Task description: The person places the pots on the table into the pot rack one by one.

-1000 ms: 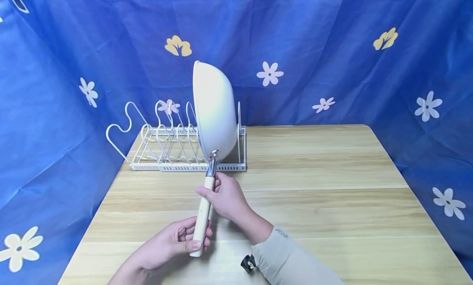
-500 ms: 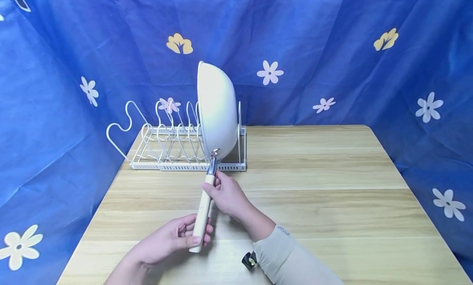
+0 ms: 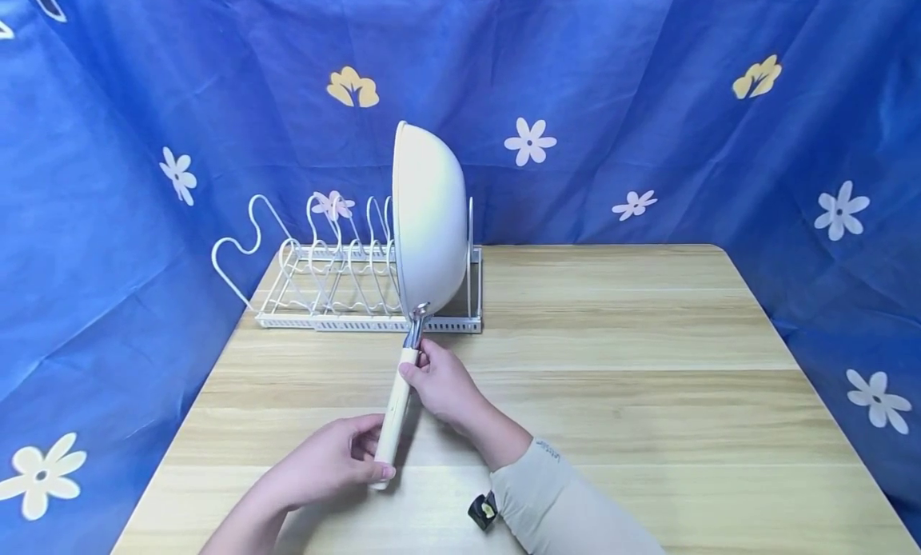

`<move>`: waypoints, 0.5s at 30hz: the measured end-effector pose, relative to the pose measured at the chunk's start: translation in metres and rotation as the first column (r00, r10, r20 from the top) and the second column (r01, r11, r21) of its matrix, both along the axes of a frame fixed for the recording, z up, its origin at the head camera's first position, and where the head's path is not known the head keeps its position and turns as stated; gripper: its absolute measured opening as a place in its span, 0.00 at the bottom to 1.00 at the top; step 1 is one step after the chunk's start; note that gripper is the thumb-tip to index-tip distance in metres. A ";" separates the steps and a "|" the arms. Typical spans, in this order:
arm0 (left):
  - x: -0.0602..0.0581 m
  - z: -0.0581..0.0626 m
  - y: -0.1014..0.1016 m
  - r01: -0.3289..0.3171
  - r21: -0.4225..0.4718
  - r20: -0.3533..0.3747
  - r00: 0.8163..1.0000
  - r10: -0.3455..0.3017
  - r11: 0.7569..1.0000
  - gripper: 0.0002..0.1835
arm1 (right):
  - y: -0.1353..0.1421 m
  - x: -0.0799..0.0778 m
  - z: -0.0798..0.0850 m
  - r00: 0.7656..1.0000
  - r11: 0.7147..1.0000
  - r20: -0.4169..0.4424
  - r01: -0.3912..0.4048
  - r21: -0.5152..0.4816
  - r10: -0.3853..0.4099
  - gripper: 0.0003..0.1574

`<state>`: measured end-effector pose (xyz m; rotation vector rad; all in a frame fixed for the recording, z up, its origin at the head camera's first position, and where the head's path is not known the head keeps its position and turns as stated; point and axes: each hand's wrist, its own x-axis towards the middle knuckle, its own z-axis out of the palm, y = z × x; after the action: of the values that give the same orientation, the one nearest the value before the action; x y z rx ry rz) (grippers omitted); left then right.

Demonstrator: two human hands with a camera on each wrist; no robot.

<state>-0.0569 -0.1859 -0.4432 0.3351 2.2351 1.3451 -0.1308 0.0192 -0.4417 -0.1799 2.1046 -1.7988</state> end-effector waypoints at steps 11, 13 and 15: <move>-0.003 0.004 0.000 -0.106 -0.179 -0.098 0.991 0.089 0.978 0.22 | -0.008 0.000 -0.007 1.000 1.000 0.018 0.012 -0.016 -0.012 0.24; -0.003 0.004 0.000 -0.112 -0.205 -0.117 0.989 0.089 0.972 0.21 | -0.009 0.000 -0.008 1.000 1.000 0.024 0.012 -0.017 -0.012 0.24; -0.003 0.003 0.001 -0.126 -0.234 -0.131 0.987 0.098 0.964 0.22 | -0.011 0.000 -0.009 0.999 1.000 0.033 0.014 -0.019 -0.013 0.25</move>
<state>-0.0601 -0.1853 -0.4398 0.2082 2.5185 1.1156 -0.1312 0.0082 -0.4509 -0.1401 2.0714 -1.8178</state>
